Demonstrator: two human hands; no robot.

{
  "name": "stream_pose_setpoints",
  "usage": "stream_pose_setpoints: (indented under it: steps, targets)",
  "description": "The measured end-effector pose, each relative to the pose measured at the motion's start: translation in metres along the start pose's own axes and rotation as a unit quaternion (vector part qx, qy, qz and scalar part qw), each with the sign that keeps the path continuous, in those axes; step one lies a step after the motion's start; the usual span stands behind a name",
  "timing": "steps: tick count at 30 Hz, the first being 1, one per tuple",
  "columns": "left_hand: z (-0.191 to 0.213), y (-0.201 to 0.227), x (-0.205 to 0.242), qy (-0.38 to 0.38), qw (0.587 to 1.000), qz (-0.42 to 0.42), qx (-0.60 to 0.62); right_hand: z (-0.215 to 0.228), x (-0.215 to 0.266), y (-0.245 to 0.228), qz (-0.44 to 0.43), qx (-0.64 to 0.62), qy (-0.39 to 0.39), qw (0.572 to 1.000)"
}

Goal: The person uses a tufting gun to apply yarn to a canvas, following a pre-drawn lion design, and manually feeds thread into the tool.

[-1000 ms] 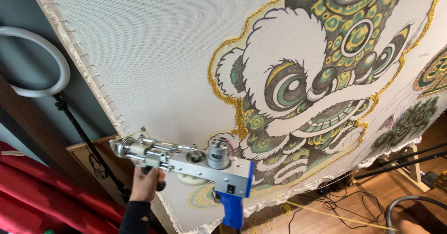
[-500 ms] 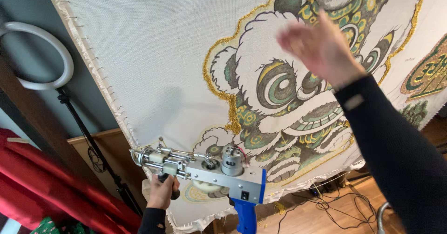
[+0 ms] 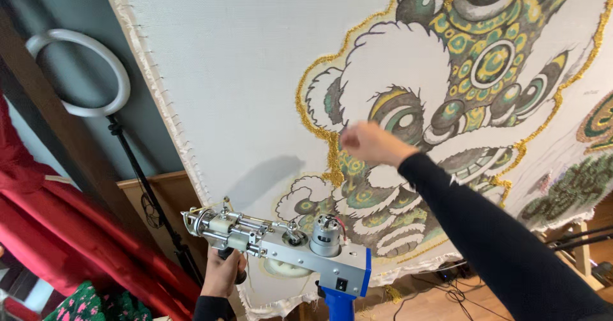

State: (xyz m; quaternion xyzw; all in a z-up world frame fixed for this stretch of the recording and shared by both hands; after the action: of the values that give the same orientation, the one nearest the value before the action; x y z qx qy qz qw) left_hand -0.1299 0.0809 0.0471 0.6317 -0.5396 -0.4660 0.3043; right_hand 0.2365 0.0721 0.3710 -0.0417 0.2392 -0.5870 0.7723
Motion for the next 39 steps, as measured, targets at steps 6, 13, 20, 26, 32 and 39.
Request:
stream_pose_setpoints:
  steps: [6,13,20,26,32,39]
  targets:
    - [-0.015,-0.011,-0.018,0.031,0.999,0.012,-0.042,-0.119,0.085,0.050,-0.040,-0.016,-0.329,0.943]
    - [-0.087,0.002,-0.037,0.011,0.999,-0.009,0.038,-0.125,0.199,0.023,-0.073,-0.527,-0.384,0.755]
    - [-0.170,0.039,-0.025,-0.037,0.994,-0.038,-0.099,-0.148,0.218,0.072,-0.311,-0.662,-0.042,0.681]
    - [-0.210,0.059,-0.013,-0.026,0.990,-0.020,-0.140,-0.124,0.238,0.088,-0.311,-0.659,0.021,0.684]
    - [-0.261,0.059,-0.016,-0.097,0.975,-0.004,-0.201,-0.073,0.265,0.102,-0.330,-0.583,0.132,0.731]
    - [-0.314,0.057,-0.026,-0.163,0.969,0.006,-0.185,-0.028,0.279,0.092,-0.317,-0.487,0.242,0.777]
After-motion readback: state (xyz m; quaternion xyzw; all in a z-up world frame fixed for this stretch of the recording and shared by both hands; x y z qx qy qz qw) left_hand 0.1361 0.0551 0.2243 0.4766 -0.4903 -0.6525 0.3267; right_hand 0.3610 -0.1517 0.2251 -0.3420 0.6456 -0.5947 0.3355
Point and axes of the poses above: each hand's wrist, its own x-axis away from the middle knuckle, its own z-axis out of the back of the hand, y = z × x, the point moved 10 cm from there along -x, towards the middle knuckle, and after that the axes turned 6 degrees about -z, right-handed, at the moved point
